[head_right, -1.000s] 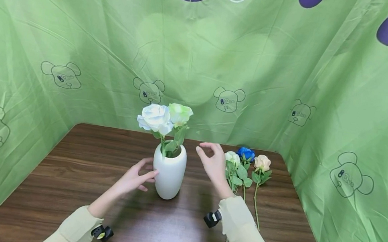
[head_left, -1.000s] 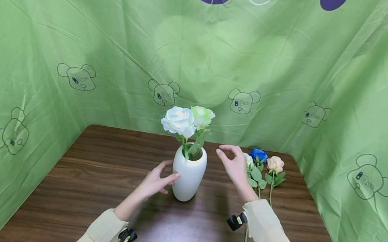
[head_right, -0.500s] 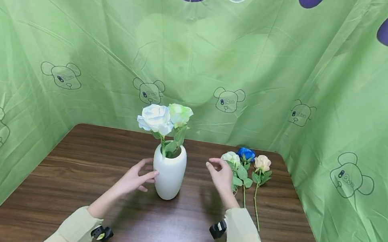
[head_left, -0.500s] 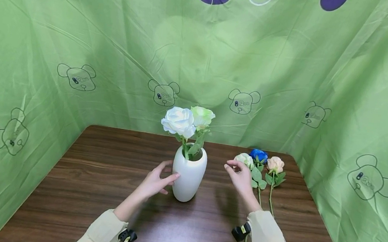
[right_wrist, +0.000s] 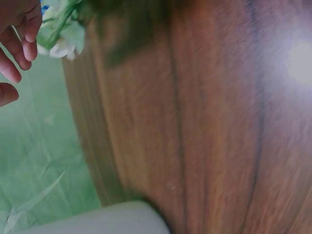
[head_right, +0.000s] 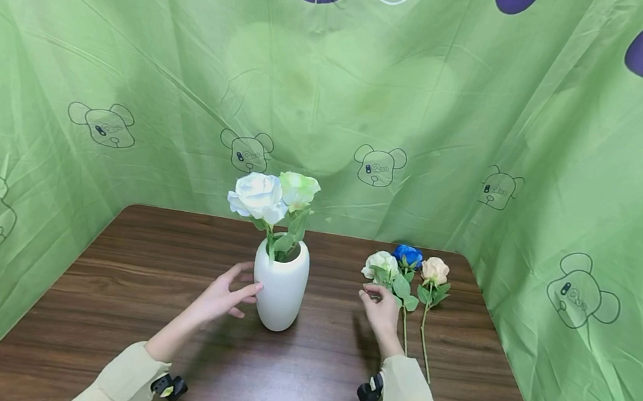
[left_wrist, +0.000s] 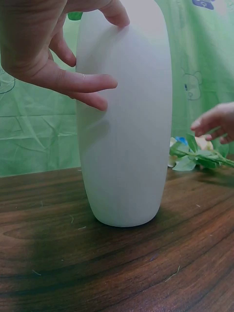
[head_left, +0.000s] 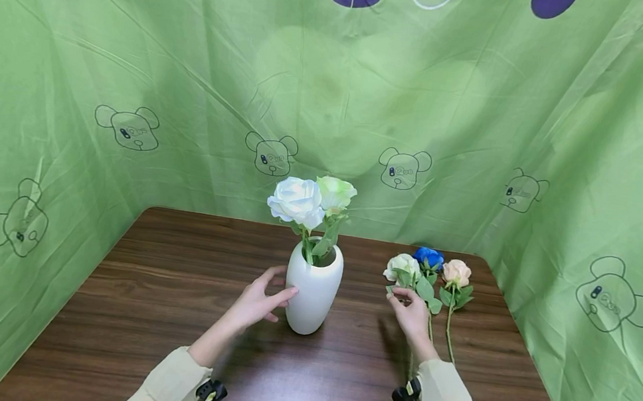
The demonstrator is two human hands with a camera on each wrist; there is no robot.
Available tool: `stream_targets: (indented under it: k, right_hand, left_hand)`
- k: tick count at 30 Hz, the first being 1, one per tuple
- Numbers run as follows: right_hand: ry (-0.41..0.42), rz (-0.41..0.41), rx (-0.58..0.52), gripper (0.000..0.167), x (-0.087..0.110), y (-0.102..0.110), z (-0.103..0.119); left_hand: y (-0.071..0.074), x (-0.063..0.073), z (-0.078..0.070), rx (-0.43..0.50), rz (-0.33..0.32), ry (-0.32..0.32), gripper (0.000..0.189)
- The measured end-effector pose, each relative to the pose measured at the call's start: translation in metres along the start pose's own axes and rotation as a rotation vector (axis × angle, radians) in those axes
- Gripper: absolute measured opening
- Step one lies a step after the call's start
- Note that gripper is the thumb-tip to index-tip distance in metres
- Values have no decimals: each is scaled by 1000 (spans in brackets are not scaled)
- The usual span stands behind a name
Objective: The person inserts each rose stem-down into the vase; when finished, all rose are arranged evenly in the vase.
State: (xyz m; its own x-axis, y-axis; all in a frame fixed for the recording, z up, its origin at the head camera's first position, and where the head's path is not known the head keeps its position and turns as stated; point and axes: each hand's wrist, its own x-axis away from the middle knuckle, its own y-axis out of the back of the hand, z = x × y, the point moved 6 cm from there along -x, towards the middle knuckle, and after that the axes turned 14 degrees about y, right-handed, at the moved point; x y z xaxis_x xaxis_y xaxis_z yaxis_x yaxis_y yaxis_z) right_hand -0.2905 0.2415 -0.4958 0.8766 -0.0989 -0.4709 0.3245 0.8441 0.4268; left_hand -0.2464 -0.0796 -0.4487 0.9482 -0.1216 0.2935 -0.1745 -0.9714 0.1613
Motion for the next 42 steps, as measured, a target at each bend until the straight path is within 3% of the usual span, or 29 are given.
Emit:
stream_targets:
  k: [6,11,16,21,27,36,39,42]
  right_hand:
    - [-39,-17,84,27,8,7,-18]
    - [-183,23,226,36,14,14,-38]
    - [-325,104,252,44,22,18,-51]
    - [-397,164,278,47,27,19,-57]
    - [-400,201,315,43,28,19,-57]
    - [-339,222,308,38,24,12,-52]
    - [-276,206,258,37,21,8,-48]
    - [-215,180,187,35,18,5,-42]
  left_hand:
    - [0,0,0,-5,1,-1,62]
    - [0,0,1,-5,0,1,62]
    - [0,0,1,-5,1,3,62]
    - [0,-1,2,-11,4,3,62]
    - [-1,2,-2,-1,23,11,62]
    - [-2,23,-25,-20,33,13,57]
    - [-2,24,-26,-21,31,11,57]
    - [-1,13,-14,-17,23,10,60]
